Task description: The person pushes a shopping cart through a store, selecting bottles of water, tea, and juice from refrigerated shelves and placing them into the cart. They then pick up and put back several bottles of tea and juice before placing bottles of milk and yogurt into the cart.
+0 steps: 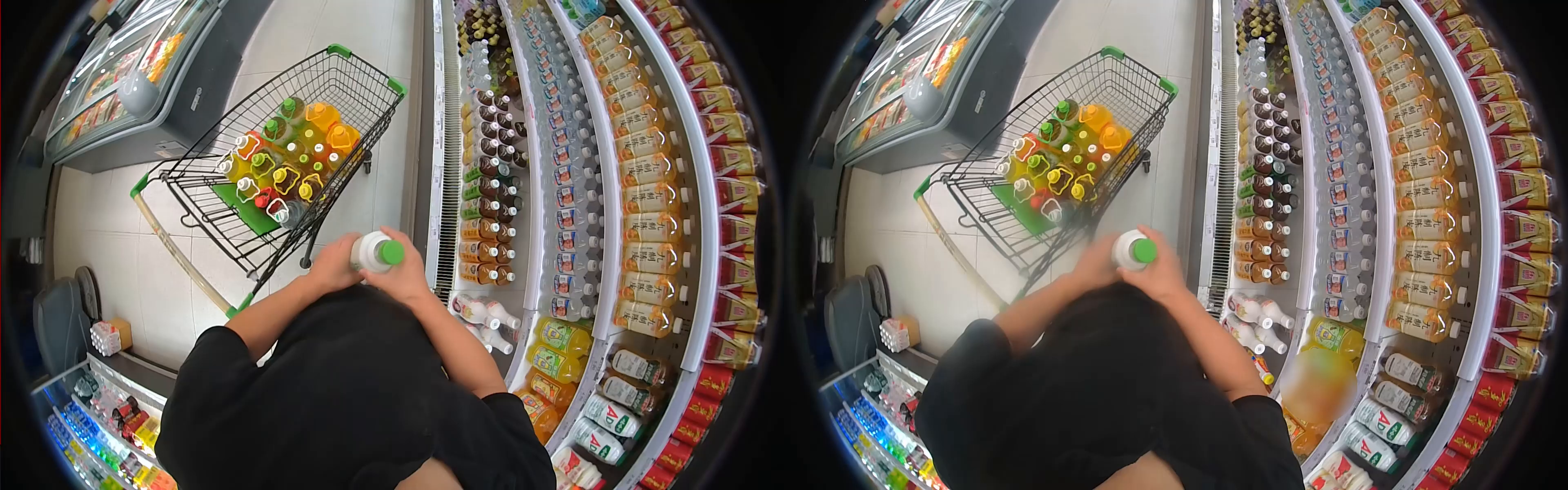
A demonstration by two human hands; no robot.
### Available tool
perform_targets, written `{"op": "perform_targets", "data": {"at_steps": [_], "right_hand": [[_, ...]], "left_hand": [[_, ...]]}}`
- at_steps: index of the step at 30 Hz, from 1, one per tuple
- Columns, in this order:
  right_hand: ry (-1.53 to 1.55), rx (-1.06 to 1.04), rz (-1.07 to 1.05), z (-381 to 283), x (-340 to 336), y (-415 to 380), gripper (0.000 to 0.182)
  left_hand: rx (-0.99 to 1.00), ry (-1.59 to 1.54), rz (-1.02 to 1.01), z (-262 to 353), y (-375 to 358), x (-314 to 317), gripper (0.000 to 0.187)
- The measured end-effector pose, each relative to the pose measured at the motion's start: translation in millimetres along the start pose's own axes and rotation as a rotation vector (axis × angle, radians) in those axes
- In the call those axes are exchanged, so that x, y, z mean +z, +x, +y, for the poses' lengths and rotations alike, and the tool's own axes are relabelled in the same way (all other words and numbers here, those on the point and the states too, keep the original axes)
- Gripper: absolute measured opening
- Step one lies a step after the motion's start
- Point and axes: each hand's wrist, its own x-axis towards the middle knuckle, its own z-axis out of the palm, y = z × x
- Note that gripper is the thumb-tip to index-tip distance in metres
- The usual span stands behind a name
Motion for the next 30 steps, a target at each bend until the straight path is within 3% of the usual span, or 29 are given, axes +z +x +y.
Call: {"op": "perform_targets", "data": {"at_steps": [8,13,18,25,30], "right_hand": [[-0.012,-0.129,0.035,9.3,-48.8,29.8,0.084],[-0.022,-0.201,0.061,4.9,-63.5,73.9,0.084],[-0.042,-0.241,0.066,-13.1,-67.6,154.3,0.083],[-0.137,-0.338,0.079,-30.9,-32.7,312.6,0.084],[-0.105,-0.265,0.062,-11.9,13.8,432.4,0.084]], "left_hand": [[0.114,0.043,0.142,18.9,42.8,17.6,0.073],[0.151,0.083,0.172,30.8,86.6,-8.6,0.08],[0.223,0.05,0.318,-0.5,156.1,-35.4,0.086],[0.266,0.02,0.494,-61.3,276.5,-122.9,0.086],[0.024,0.02,0.505,-136.4,351.8,-155.3,0.085]]}}
